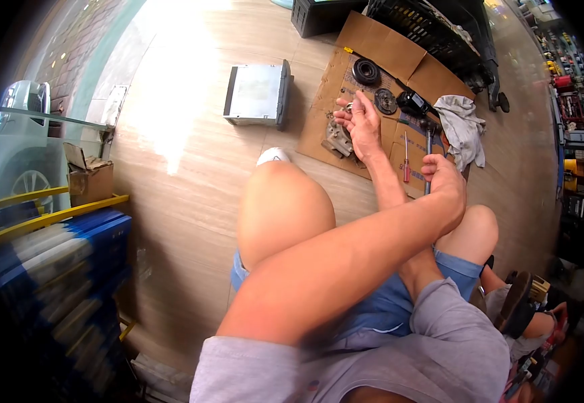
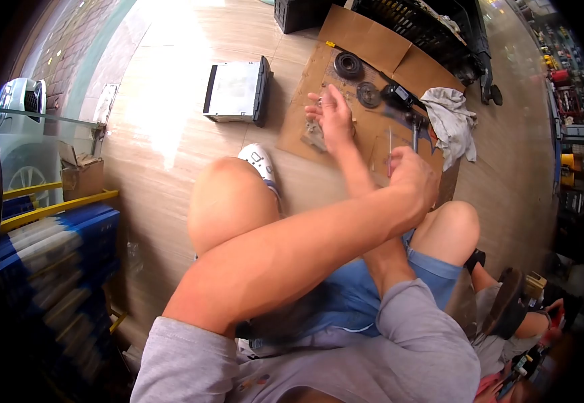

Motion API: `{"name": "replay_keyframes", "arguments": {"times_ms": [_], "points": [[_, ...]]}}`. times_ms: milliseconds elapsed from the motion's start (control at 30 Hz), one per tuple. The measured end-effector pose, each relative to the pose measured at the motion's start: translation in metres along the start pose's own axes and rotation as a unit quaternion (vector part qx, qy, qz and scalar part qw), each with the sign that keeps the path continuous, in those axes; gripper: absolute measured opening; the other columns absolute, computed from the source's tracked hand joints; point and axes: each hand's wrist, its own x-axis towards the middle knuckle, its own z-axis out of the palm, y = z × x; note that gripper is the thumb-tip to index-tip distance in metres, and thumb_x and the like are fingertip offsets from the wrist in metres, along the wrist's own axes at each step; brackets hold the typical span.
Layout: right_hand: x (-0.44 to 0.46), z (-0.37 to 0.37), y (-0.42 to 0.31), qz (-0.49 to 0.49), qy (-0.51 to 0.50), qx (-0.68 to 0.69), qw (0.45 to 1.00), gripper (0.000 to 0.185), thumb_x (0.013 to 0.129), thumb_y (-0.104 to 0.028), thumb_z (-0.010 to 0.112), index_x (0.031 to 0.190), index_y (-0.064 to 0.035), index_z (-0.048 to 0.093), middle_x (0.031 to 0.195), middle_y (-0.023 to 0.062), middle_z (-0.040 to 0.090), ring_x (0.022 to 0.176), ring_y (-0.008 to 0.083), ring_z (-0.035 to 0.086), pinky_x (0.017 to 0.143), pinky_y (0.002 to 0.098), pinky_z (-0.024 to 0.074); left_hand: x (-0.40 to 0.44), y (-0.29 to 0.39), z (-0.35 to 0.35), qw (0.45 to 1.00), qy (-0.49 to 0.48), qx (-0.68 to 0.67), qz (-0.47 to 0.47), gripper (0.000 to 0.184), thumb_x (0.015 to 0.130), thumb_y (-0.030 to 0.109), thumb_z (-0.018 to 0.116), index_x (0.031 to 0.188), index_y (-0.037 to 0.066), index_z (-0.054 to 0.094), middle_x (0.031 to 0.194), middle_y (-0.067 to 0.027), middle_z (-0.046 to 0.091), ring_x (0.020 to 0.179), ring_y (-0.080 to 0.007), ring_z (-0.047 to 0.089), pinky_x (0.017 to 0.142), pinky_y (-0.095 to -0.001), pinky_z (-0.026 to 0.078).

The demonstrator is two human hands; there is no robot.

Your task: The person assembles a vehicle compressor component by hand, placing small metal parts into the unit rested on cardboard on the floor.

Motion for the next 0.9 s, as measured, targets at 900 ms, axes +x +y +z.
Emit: {"name": "replay_keyframes", "arguments": {"times_ms": [900], "points": [[0.002,-0.009,-0.016,0.086,0.019,-0.078,0.993,0.049,0.099,-0.042,0.048,0.123,0.0005,0.053,0.1,0.0129,0.066,0.076,0.0139,0.062,0.063,0.0252,0.0509,-0.01,-0.004,-0.003,1.0,0.01,-0.011,0.009,0.048,0.073,0.031,0.074,0.109,0.0,0.067,0.102,-0.0201,0.065,0.092,-0.0356,0.062,0.081,-0.0574,0.044]]}}
